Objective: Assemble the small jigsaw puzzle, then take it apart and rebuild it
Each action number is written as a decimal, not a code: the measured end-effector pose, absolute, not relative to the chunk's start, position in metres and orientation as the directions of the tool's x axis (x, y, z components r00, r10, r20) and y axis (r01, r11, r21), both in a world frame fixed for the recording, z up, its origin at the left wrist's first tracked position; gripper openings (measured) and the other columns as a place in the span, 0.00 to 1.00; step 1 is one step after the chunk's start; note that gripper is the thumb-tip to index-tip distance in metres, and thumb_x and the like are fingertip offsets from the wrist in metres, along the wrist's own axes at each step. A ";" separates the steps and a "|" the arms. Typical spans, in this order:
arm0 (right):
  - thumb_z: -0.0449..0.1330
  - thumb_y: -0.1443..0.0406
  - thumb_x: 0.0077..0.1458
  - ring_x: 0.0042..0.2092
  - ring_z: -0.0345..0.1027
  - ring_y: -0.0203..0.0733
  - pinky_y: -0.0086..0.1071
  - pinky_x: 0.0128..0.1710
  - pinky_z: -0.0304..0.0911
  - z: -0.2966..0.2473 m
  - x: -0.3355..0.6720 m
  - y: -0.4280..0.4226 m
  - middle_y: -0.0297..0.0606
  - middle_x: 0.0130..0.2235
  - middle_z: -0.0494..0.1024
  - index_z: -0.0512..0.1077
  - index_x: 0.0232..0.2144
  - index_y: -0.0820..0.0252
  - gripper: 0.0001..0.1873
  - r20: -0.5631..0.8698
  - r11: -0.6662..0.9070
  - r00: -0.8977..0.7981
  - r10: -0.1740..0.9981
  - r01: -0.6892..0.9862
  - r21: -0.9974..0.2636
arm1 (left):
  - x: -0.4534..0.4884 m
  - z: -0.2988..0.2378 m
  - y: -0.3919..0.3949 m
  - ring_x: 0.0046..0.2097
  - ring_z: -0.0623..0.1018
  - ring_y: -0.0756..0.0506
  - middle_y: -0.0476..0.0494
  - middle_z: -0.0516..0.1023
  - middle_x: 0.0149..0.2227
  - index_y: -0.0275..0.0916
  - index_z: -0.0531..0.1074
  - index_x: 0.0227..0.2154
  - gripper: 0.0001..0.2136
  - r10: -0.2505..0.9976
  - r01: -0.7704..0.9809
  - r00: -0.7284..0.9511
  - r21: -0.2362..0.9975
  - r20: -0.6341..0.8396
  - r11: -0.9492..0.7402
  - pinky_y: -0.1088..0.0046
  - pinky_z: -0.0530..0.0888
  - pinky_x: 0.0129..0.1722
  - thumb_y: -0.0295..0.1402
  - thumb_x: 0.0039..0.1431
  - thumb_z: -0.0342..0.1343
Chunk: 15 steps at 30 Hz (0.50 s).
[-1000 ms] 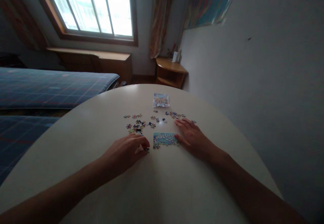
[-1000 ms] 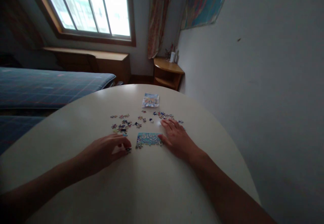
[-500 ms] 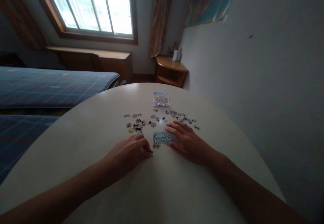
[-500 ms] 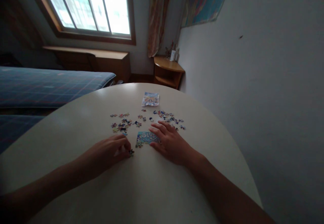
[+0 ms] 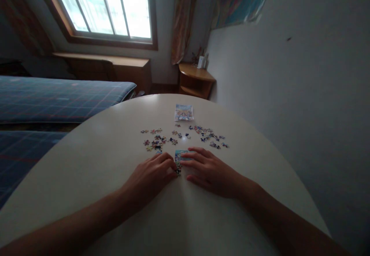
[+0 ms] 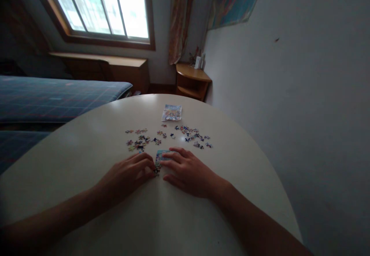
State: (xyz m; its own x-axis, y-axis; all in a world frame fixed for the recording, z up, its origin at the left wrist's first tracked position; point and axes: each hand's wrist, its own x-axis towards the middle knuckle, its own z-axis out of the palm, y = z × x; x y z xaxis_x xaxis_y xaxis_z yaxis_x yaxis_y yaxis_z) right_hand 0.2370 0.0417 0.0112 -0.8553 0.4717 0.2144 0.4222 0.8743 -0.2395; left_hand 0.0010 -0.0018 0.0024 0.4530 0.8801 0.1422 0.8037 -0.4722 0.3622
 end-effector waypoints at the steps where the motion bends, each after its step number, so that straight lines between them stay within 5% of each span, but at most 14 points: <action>1: 0.54 0.58 0.64 0.65 0.53 0.47 0.47 0.63 0.55 0.011 0.237 0.042 0.42 0.60 0.69 0.68 0.56 0.57 0.20 0.214 0.877 -0.859 0.465 0.415 -0.242 | 0.001 0.002 -0.002 0.43 0.76 0.45 0.48 0.76 0.43 0.42 0.72 0.37 0.03 0.880 0.803 0.450 0.361 0.152 -0.474 0.67 0.75 0.41 0.32 0.64 0.55; 15: 0.55 0.57 0.64 0.64 0.55 0.47 0.46 0.62 0.57 0.014 0.237 0.039 0.41 0.58 0.71 0.69 0.55 0.55 0.19 0.200 0.876 -0.866 0.459 0.404 -0.262 | 0.000 0.005 -0.002 0.43 0.76 0.44 0.47 0.77 0.41 0.42 0.73 0.36 0.04 0.881 0.798 0.446 0.377 0.155 -0.470 0.66 0.75 0.41 0.34 0.64 0.54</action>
State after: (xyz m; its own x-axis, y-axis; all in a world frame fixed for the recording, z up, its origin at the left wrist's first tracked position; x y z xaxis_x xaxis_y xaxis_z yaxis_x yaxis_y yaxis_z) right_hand 0.2365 0.0395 0.0140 -0.8655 0.4591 0.2004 0.4043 0.8764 -0.2616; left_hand 0.0001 -0.0023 0.0052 0.4462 0.8814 0.1551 0.7979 -0.4703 0.3771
